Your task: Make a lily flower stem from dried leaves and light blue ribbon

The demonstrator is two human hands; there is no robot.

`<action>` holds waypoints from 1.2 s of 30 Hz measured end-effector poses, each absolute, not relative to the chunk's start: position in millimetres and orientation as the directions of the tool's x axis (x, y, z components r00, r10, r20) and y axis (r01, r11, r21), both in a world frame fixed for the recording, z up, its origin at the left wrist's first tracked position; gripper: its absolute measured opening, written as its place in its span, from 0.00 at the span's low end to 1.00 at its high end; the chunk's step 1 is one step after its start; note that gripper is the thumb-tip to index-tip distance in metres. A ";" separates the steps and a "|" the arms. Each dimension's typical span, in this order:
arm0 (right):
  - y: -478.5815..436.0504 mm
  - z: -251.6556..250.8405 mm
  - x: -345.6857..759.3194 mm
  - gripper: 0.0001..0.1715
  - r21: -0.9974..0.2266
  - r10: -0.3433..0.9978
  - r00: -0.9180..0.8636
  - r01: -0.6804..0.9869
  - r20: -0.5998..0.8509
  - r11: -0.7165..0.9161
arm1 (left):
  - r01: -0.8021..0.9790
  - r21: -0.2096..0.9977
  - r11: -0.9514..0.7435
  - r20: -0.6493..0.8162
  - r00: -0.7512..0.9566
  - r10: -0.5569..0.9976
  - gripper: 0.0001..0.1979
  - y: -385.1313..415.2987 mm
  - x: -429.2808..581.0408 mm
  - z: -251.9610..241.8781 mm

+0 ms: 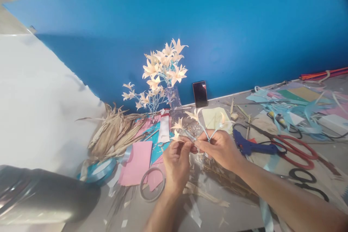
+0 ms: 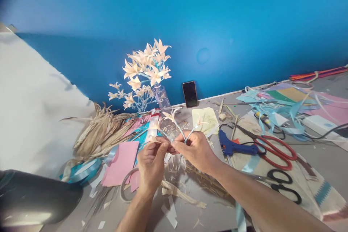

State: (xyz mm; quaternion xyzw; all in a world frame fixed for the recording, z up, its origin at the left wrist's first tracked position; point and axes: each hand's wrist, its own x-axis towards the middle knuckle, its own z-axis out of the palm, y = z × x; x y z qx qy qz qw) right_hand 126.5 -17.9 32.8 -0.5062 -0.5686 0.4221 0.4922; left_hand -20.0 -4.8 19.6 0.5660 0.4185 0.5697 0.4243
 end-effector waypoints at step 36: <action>-21.3 30.8 121.6 0.10 -0.998 0.998 -0.068 0.055 -0.013 -0.009 | 0.388 0.726 -0.568 0.643 -0.091 0.760 0.09 -8.7 -23.0 7.0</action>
